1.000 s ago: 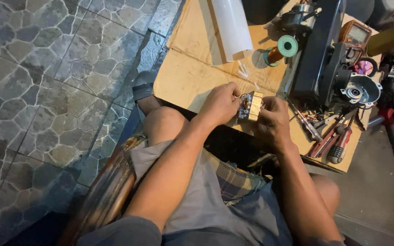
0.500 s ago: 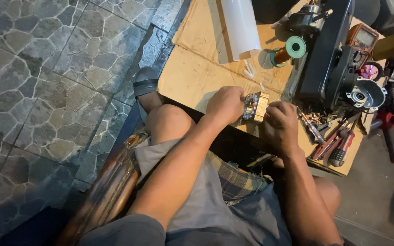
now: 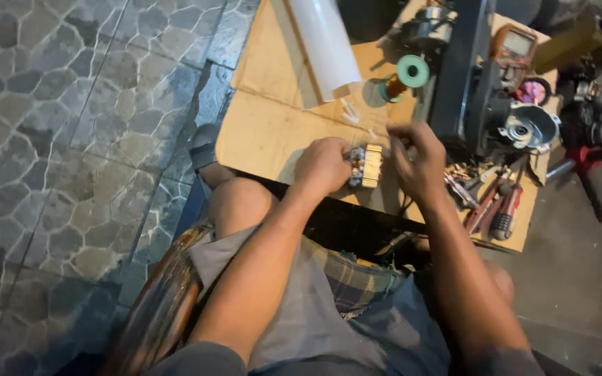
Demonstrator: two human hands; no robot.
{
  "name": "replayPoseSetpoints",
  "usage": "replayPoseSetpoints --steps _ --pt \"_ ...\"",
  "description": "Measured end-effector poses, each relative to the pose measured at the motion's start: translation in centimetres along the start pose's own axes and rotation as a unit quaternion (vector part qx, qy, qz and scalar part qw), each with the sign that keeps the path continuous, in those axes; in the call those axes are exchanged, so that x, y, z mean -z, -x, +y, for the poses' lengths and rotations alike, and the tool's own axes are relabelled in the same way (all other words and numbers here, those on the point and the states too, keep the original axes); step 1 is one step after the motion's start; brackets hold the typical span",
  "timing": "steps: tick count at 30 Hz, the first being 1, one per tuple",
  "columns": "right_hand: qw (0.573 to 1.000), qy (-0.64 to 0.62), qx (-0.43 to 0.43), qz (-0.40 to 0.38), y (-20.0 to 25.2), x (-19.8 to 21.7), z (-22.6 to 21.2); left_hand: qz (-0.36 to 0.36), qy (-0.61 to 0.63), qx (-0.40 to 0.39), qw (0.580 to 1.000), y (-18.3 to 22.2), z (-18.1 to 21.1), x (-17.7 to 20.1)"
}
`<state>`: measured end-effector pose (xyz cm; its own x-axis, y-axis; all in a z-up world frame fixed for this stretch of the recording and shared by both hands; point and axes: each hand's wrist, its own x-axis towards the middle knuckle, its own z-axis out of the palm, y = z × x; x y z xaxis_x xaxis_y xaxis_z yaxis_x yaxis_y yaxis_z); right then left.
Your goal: Tying and securing the copper windings of a motor stator using string and a threading tool.
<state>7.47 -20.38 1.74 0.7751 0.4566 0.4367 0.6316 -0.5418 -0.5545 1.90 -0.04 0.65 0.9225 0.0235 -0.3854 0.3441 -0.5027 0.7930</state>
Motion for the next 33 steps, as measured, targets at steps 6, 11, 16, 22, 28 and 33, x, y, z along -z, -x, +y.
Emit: replayPoseSetpoints --steps 6,11,16,22,28,33 --pt "0.993 0.053 -0.048 -0.097 -6.2 -3.2 1.8 0.005 -0.027 0.018 0.999 -0.6 0.5 -0.4" --pt "0.951 0.151 -0.154 -0.22 -8.5 -4.1 1.8 0.001 -0.038 0.011 0.999 -0.9 0.3 -0.7" --pt "0.958 0.115 -0.184 -0.185 -7.4 -2.9 1.0 0.008 -0.064 0.027 0.998 -1.7 -0.6 -1.6" --pt "0.962 -0.069 -0.258 -0.051 -3.5 2.3 -0.2 0.012 -0.069 0.024 0.997 -1.1 -0.4 -1.7" --pt "0.95 -0.122 -0.251 -0.139 1.4 5.4 -1.0 0.041 -0.038 0.028 0.998 -1.3 -0.9 -2.4" --pt "0.975 -0.119 -0.15 -0.115 1.5 5.3 -1.7 0.044 -0.036 0.027 0.998 -0.8 -0.6 -2.3"
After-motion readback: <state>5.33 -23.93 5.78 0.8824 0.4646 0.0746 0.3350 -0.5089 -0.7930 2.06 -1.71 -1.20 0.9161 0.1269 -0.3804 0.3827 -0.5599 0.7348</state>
